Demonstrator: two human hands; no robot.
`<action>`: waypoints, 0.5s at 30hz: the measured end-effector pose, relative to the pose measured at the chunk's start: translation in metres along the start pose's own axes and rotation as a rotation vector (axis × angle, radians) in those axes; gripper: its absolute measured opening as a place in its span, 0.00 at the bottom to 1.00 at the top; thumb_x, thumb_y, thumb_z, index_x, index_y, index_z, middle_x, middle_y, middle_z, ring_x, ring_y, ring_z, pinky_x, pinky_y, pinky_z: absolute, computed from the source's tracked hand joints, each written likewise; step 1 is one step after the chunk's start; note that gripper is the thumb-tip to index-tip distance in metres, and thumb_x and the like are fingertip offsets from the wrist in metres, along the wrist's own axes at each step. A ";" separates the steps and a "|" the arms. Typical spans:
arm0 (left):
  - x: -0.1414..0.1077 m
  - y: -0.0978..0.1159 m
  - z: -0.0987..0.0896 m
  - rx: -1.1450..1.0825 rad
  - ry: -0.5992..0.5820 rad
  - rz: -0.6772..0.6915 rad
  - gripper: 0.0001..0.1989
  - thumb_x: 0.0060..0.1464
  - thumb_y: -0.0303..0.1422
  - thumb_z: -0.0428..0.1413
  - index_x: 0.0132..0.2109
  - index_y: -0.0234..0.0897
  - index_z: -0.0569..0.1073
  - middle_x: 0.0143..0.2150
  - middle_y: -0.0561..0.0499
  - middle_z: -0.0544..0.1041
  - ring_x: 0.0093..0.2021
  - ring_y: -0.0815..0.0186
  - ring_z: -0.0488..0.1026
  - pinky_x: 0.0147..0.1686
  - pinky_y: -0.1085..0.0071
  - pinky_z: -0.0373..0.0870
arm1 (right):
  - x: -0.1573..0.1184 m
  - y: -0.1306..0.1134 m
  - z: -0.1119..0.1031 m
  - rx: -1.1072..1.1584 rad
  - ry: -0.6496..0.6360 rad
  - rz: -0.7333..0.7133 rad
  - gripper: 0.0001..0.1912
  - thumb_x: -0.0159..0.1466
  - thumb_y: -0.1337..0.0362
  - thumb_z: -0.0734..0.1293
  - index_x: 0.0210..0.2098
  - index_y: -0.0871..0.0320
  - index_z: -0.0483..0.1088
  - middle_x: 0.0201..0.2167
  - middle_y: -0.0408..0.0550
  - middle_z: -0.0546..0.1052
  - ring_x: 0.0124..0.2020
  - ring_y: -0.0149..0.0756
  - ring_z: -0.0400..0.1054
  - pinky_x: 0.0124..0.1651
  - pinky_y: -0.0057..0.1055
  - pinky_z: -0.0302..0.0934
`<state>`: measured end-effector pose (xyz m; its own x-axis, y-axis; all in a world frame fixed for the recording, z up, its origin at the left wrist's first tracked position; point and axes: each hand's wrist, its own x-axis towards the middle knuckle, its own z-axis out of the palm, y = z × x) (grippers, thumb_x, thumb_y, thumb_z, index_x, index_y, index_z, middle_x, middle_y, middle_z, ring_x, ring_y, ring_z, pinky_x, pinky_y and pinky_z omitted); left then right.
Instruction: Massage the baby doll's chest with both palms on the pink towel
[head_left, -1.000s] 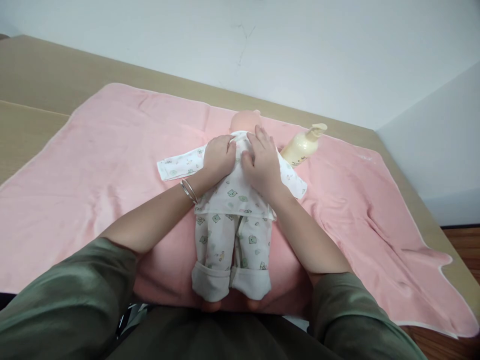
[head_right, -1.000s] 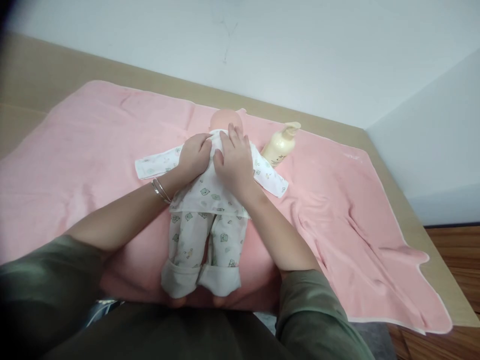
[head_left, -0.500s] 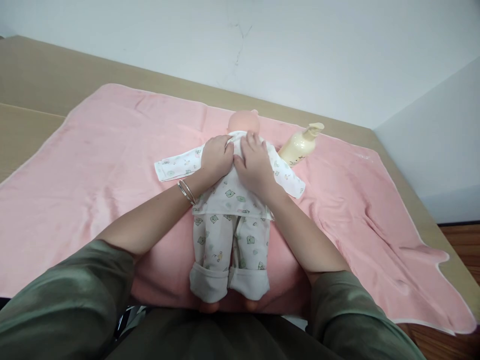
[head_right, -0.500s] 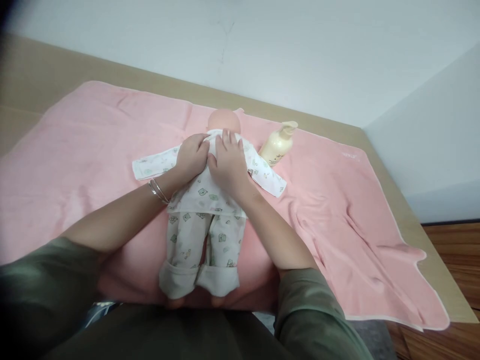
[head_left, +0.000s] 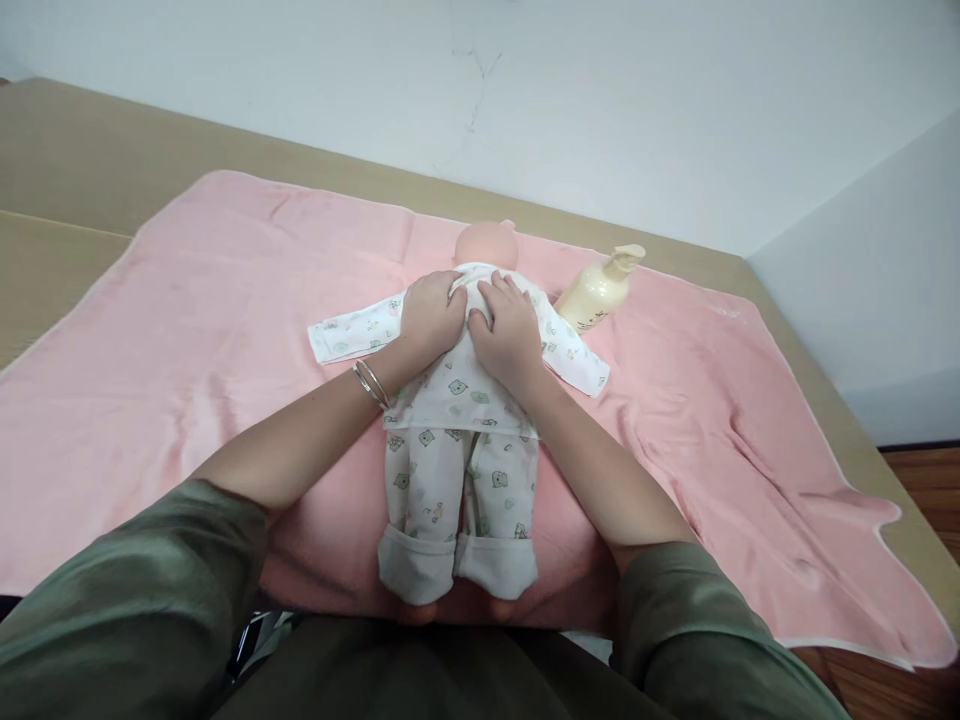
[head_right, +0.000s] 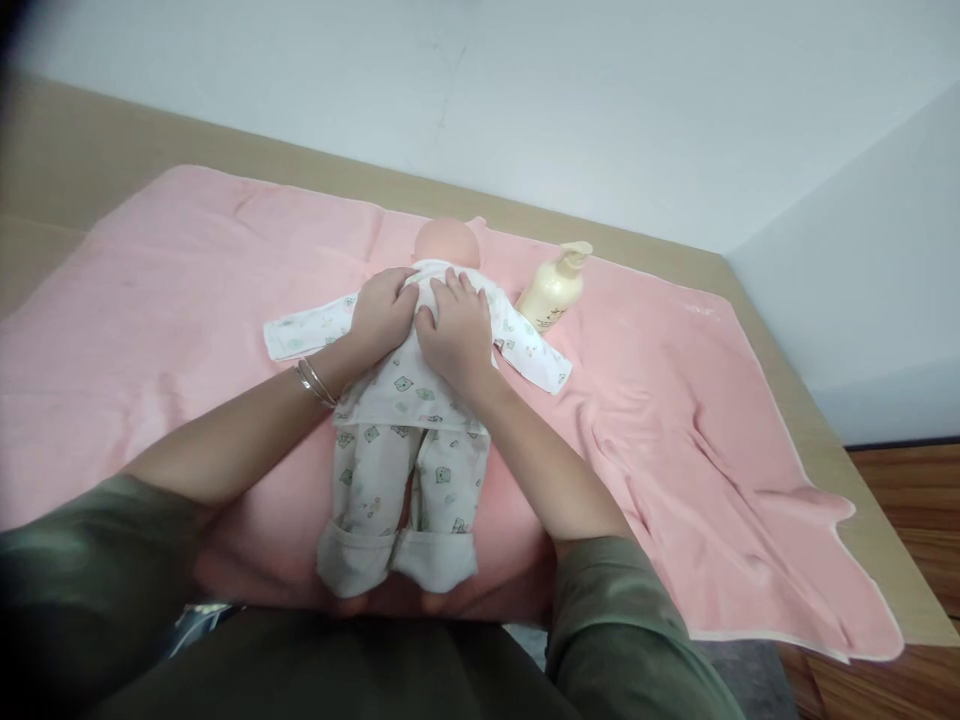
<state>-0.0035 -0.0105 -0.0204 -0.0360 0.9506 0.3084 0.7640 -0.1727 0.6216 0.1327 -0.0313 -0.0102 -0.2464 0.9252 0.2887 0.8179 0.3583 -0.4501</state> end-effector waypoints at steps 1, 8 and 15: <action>0.002 -0.001 0.000 0.007 -0.009 0.003 0.24 0.65 0.34 0.42 0.58 0.35 0.77 0.60 0.39 0.81 0.60 0.52 0.75 0.65 0.54 0.69 | 0.000 0.000 0.000 -0.002 0.001 0.000 0.27 0.69 0.63 0.58 0.65 0.60 0.69 0.75 0.60 0.63 0.78 0.56 0.52 0.77 0.67 0.45; 0.006 0.028 -0.026 -0.061 -0.090 0.092 0.22 0.70 0.37 0.41 0.54 0.39 0.78 0.56 0.41 0.81 0.64 0.51 0.73 0.69 0.50 0.66 | 0.008 0.001 -0.059 0.006 0.107 -0.020 0.25 0.70 0.63 0.58 0.63 0.57 0.72 0.73 0.54 0.66 0.76 0.53 0.56 0.78 0.58 0.52; 0.028 0.110 -0.037 -0.503 -0.324 0.194 0.46 0.67 0.40 0.05 0.76 0.41 0.54 0.69 0.44 0.70 0.76 0.58 0.62 0.61 0.55 0.70 | 0.033 0.086 -0.106 -0.126 0.435 0.013 0.31 0.76 0.56 0.45 0.73 0.52 0.58 0.75 0.54 0.60 0.80 0.61 0.46 0.72 0.67 0.53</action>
<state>0.0557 -0.0128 0.0829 0.3301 0.9059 0.2652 0.3380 -0.3758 0.8629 0.2504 0.0173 0.0503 -0.0160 0.7811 0.6242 0.8829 0.3041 -0.3578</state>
